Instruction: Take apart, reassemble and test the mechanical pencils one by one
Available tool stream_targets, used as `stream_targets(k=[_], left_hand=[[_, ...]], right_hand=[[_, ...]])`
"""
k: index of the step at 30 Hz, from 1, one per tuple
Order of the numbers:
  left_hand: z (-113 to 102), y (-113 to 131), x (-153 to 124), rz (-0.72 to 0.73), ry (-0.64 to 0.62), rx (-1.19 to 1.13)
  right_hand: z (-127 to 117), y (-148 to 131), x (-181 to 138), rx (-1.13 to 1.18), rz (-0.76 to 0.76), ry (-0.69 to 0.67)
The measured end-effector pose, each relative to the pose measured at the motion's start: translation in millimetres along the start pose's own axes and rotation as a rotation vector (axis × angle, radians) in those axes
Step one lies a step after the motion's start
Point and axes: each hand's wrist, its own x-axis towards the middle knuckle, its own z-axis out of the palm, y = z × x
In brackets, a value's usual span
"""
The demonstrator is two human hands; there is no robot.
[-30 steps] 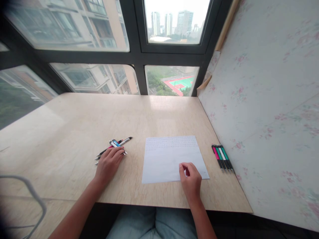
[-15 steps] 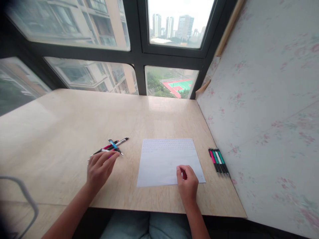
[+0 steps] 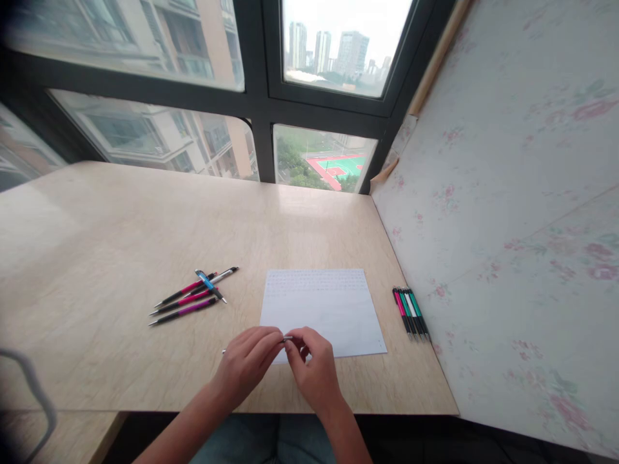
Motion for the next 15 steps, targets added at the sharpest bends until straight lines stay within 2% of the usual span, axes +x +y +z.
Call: stream_targets(k=[3, 5, 9, 11, 13, 15], left_hand=[[-3, 1, 8, 0.055, -0.085, -0.018], [-8, 5, 12, 0.077, -0.098, -0.032], [-12, 17, 12, 0.042, -0.05, -0.209], [-8, 18, 8, -0.093, -0.163, -0.389], [1, 13, 4, -0.352, -0.259, -0.613], [10, 6, 2, -0.648, -0.24, -0.863]], right_hand=[[-3, 7, -3, 0.096, 0.097, 0.005], [-4, 13, -5, 0.188, 0.177, 0.044], [-1, 24, -7, 0.432, 0.353, 0.244], [1, 26, -7, 0.538, 0.435, 0.346], [4, 25, -7, 0.594, 0.481, 0.4], [8, 23, -8, 0.587, 0.493, 0.398]])
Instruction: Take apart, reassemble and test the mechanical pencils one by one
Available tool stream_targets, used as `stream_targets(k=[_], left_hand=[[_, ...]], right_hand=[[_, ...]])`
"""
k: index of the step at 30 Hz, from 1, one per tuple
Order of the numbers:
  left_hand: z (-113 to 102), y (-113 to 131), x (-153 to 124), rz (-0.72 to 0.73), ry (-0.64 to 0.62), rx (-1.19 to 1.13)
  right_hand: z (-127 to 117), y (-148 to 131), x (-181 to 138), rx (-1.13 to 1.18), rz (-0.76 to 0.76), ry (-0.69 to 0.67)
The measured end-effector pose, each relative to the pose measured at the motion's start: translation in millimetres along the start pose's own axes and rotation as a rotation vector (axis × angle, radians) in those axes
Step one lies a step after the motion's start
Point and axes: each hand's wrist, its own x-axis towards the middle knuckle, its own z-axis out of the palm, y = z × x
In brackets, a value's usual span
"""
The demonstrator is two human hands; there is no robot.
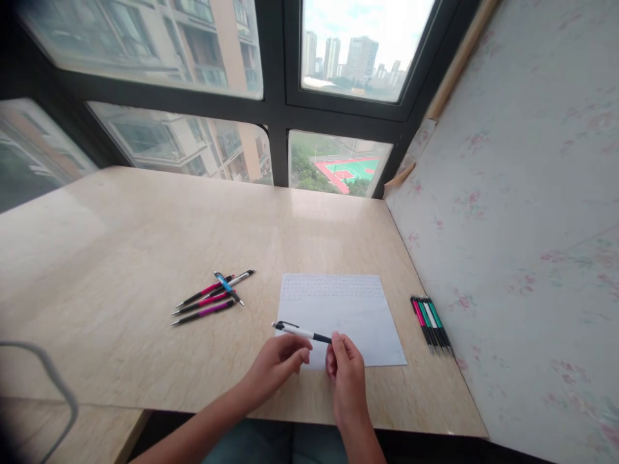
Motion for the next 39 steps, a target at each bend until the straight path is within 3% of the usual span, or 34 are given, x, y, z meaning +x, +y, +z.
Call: stream_targets(k=[5, 10, 18, 29, 39], left_hand=[[1, -10, 6, -0.165, 0.086, -0.455], [-1, -17, 1, -0.195, 0.176, -0.578], [-9, -14, -2, -0.149, 0.124, -0.762], [-19, -22, 4, -0.194, 0.177, -0.759], [-23, -21, 8, -0.231, 0.116, -0.596]], right_hand=[[9, 4, -6, -0.163, -0.018, -0.085], [7, 5, -8, -0.338, -0.104, -0.157], [7, -10, -7, -0.459, -0.269, -0.207], [12, -16, -2, -0.489, -0.241, -0.311], [10, -16, 10, -0.528, -0.144, -0.256]])
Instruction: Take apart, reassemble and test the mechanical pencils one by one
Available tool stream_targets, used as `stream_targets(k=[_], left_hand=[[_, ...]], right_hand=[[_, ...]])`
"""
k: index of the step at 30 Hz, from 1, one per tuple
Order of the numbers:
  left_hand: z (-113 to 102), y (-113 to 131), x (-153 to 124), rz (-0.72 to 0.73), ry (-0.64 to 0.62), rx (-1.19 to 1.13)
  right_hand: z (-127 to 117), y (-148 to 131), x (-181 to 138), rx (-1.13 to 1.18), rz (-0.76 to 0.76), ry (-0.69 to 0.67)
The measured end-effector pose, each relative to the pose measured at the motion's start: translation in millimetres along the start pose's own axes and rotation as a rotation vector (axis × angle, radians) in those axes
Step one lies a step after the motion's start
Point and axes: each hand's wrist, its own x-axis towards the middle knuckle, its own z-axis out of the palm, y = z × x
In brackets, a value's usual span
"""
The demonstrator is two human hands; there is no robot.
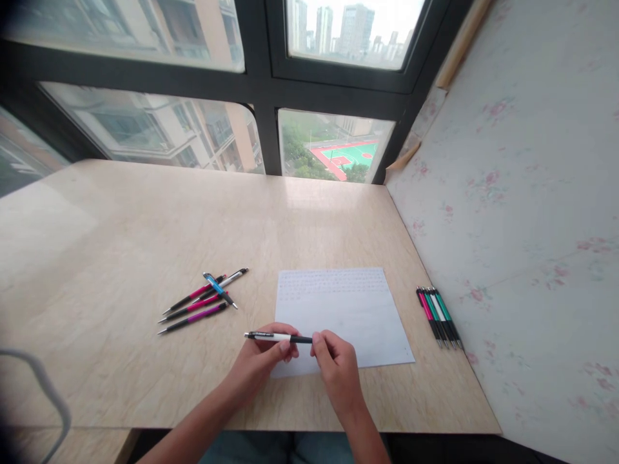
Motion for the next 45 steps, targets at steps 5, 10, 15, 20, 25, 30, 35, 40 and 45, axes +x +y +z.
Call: stream_targets(k=[5, 10, 15, 20, 25, 30, 35, 40, 45], left_hand=[[5, -2, -2, -0.013, 0.016, 0.04], [9, -1, -5, 0.016, 0.032, 0.047], [5, -6, -7, 0.036, 0.027, 0.032], [4, -11, -9, 0.042, 0.063, -0.036], [6, -14, -9, 0.037, 0.081, 0.035], [5, -16, -8, 0.049, 0.077, 0.117], [6, -13, -8, 0.063, 0.071, 0.127], [7, -10, -10, 0.074, 0.085, 0.145], [7, -10, -11, 0.091, 0.085, 0.131]], right_hand=[[-2, 6, 0, 0.035, 0.034, 0.016], [1, 10, -1, 0.044, 0.044, 0.061], [2, 10, -4, 0.069, 0.05, 0.017], [1, 5, -7, 0.115, 0.028, 0.041], [2, 4, -9, 0.089, -0.018, 0.105], [4, 9, -9, 0.021, -0.011, 0.091], [0, 6, -10, -0.009, -0.037, 0.039], [-2, 1, -13, -0.071, -0.091, 0.024], [-1, 0, -12, -0.043, -0.037, 0.008]])
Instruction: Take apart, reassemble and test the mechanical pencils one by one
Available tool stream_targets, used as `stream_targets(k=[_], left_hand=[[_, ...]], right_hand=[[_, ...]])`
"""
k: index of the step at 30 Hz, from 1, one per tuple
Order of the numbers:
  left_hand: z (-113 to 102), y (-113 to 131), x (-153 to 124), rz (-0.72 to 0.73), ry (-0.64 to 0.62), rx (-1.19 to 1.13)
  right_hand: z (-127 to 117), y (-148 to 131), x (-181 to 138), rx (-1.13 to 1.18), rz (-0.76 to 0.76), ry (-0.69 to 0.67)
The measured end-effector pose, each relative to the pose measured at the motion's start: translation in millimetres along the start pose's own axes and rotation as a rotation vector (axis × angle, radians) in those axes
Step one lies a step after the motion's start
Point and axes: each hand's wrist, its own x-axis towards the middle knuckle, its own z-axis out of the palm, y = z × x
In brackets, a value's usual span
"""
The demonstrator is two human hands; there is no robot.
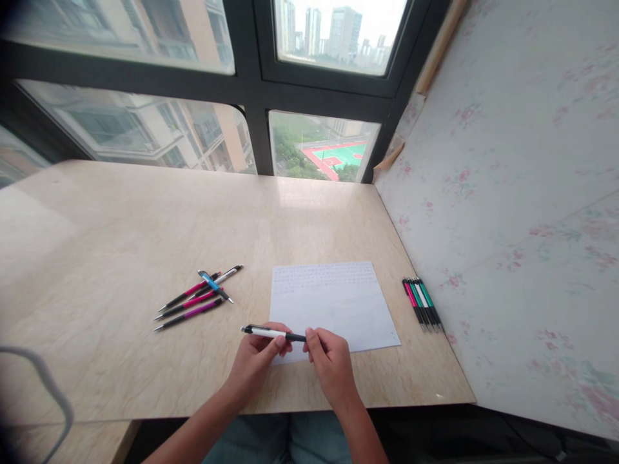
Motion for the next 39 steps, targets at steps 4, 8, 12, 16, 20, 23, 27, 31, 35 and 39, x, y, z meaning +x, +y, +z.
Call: stream_targets(k=[4, 8, 12, 16, 20, 23, 27, 31, 35, 39], left_hand=[[0, 0, -2, 0.022, -0.03, -0.014], [1, 0, -2, 0.04, -0.03, -0.055], [1, -2, 1, -0.008, 0.004, -0.16], [1, -3, 3, -0.046, 0.049, -0.258], [0, -5, 4, -0.051, 0.068, -0.28], [0, -8, 4, -0.049, 0.069, -0.245], [0, -7, 5, -0.053, 0.077, -0.252], [2, -2, 5, -0.055, 0.087, -0.275], [3, -2, 5, -0.077, 0.105, -0.268], [3, -1, 6, -0.109, 0.138, -0.337]], right_hand=[[1, 1, 1, -0.006, 0.02, 0.03], [1, -1, 2, -0.062, -0.04, 0.072], [0, -3, 0, -0.12, -0.196, 0.066], [0, 1, 0, -0.093, -0.302, 0.071], [1, 3, 2, -0.026, -0.226, 0.075], [0, 0, 3, -0.027, -0.141, 0.036], [-2, -2, 4, -0.042, -0.149, 0.036], [-2, 0, 7, 0.058, -0.118, 0.05], [-2, -3, 12, 0.033, -0.059, 0.046], [-5, -7, 14, 0.026, -0.054, 0.068]])
